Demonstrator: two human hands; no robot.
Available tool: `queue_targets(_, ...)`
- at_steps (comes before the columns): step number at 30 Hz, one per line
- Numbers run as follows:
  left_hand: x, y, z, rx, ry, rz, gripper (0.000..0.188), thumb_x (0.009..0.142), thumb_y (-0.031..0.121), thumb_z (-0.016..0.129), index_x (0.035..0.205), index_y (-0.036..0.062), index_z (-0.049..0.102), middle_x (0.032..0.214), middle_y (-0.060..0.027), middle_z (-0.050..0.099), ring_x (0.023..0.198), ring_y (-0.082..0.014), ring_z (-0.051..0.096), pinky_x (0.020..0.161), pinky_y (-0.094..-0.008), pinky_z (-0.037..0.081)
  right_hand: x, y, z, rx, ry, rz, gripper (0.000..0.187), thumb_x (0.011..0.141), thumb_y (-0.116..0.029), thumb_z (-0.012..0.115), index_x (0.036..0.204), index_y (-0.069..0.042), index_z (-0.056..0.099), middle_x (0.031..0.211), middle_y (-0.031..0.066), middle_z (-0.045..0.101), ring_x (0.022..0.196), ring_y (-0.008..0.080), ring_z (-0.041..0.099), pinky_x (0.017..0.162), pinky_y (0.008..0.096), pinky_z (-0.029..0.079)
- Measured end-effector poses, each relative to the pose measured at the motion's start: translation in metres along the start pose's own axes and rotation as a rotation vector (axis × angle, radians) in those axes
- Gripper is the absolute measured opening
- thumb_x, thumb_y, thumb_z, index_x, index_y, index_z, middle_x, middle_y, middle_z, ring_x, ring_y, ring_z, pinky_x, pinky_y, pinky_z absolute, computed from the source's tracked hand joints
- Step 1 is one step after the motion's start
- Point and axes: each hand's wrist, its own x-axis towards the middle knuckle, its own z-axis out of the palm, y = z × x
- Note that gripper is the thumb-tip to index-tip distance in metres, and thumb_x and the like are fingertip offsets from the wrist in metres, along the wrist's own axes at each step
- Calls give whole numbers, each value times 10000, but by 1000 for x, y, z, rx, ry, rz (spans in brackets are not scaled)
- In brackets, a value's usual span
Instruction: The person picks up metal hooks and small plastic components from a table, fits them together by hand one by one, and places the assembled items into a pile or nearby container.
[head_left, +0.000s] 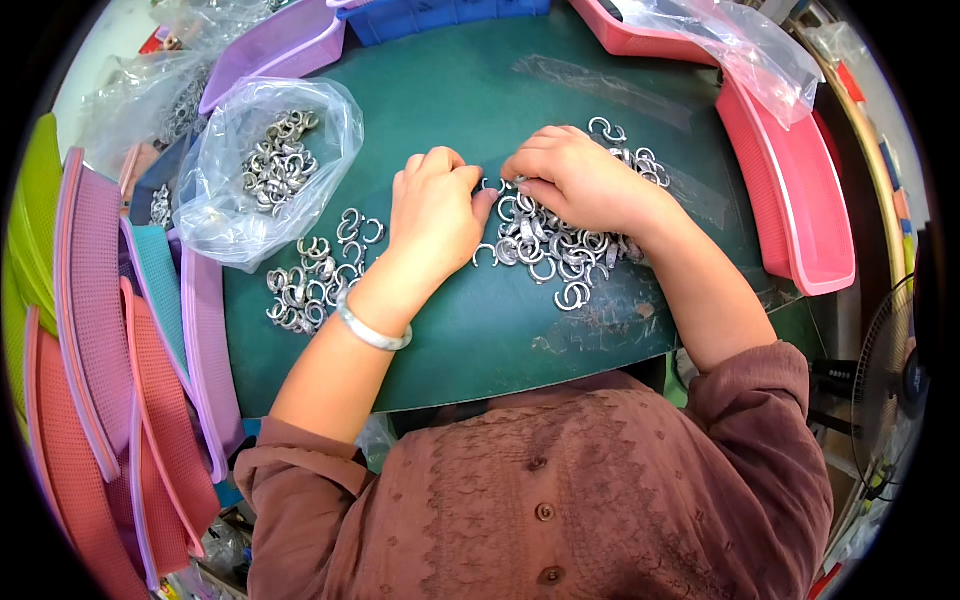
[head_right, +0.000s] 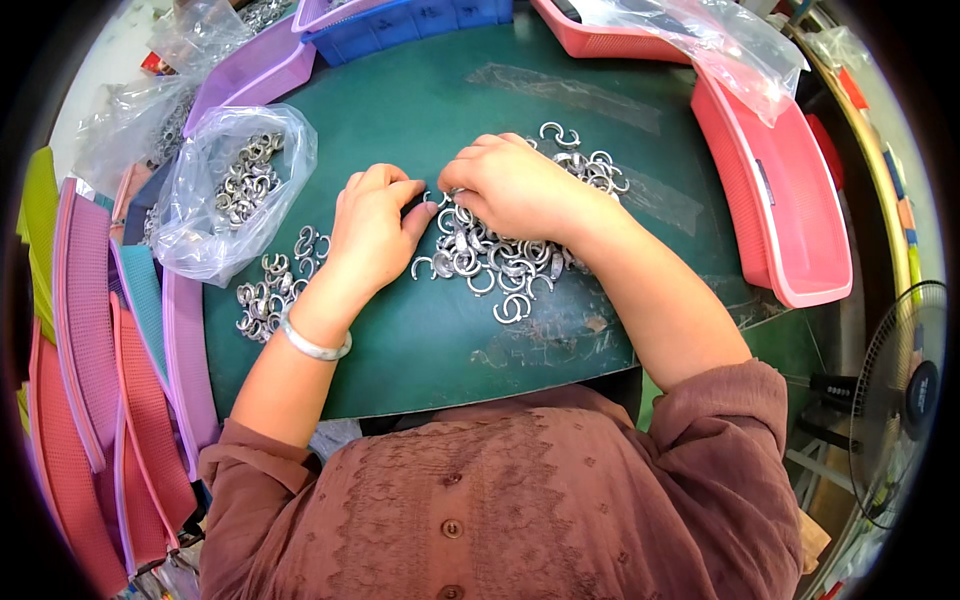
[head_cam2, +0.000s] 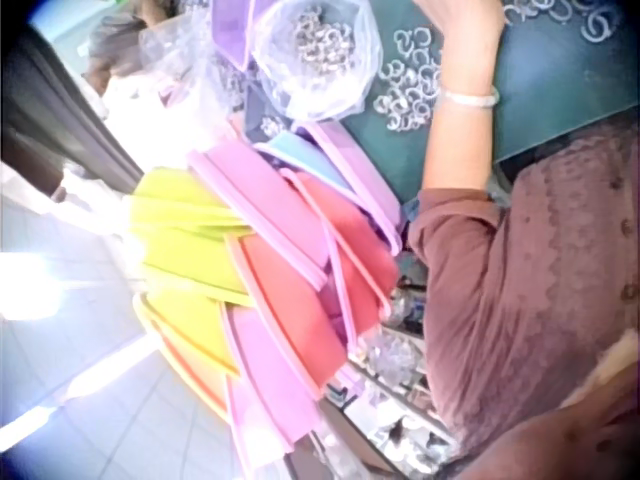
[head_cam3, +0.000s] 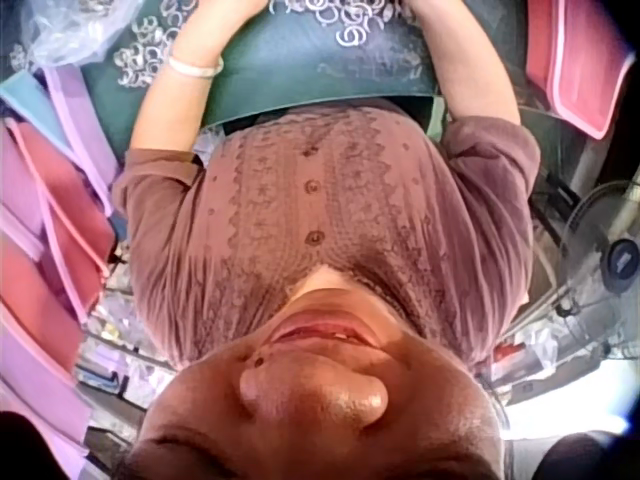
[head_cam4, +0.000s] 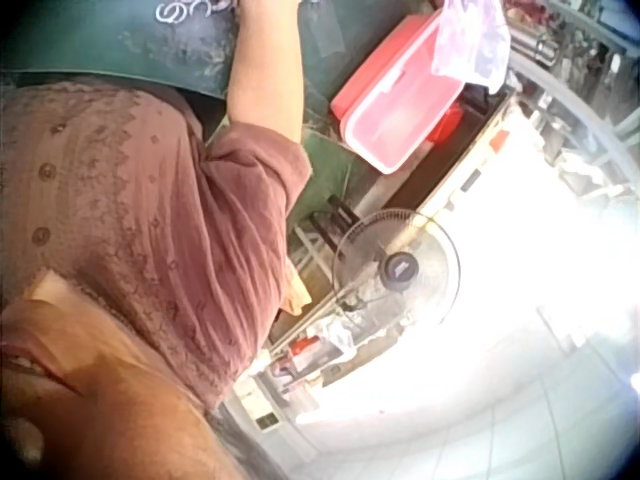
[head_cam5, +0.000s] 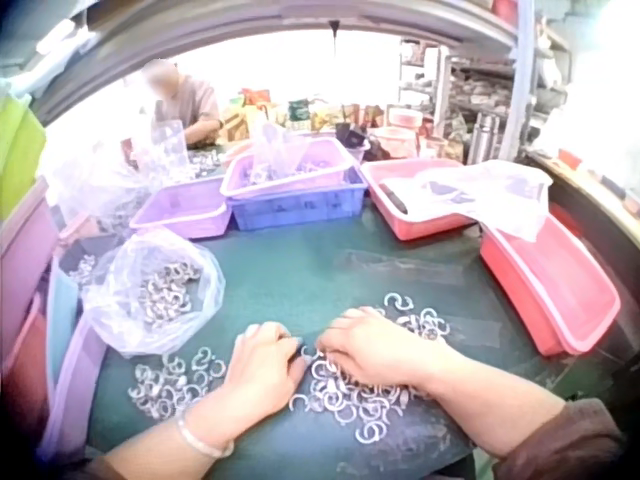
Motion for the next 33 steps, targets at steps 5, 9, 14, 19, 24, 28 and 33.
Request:
queue_targets(5,-4,-3,6,-205,41,-129,164,682,67,684,800,14,582,825,-90,556,797,-239,530,682,-314,424,-2,-3,-1,-47,14,44,172,765,-107,571,920,-48,615,933,96,604,949,273,526,871,379,369)
queue_targets(9,-4,-5,0,-550,28,-277,126,731,41,662,822,15,580,805,-43,572,726,-125,541,639,-238,426,-3,-7,-2,-40,132,33,179,754,-131,595,909,-43,613,950,95,592,962,277,516,874,396,359)
queue_targets(14,-9,0,-7,-1051,80,-276,93,776,41,639,824,15,564,748,18,553,661,-39,482,602,-186,406,0,-16,-7,139,196,-8,152,764,-152,604,876,-49,619,881,74,602,908,263,532,849,399,358)
queue_targets(19,-9,3,-11,-1280,71,-229,108,810,-15,584,917,-9,569,853,-21,596,769,-79,548,711,-205,450,0,-24,-6,223,270,-15,93,759,-132,619,789,-45,610,777,59,593,779,259,540,750,362,390)
queue_targets(24,-9,0,-12,-1362,17,-283,145,819,-27,562,964,-25,573,900,-54,610,800,-100,568,744,-222,467,2,-26,-3,99,346,-91,86,738,-128,635,769,-53,604,764,55,585,764,245,538,742,358,383)
queue_targets(28,-9,-4,-10,-1524,-92,-378,147,832,0,556,977,-19,570,901,-72,616,802,-127,589,742,-243,485,2,-28,-2,78,387,-104,82,726,-124,641,746,-59,594,748,48,577,747,234,537,736,355,375)
queue_targets(33,-11,-4,-10,-1700,-203,-556,185,843,19,549,1022,-26,555,917,-95,621,811,-159,607,743,-270,502,2,-26,-1,99,372,-64,84,731,-127,634,726,-58,585,730,42,573,731,232,538,736,355,371)
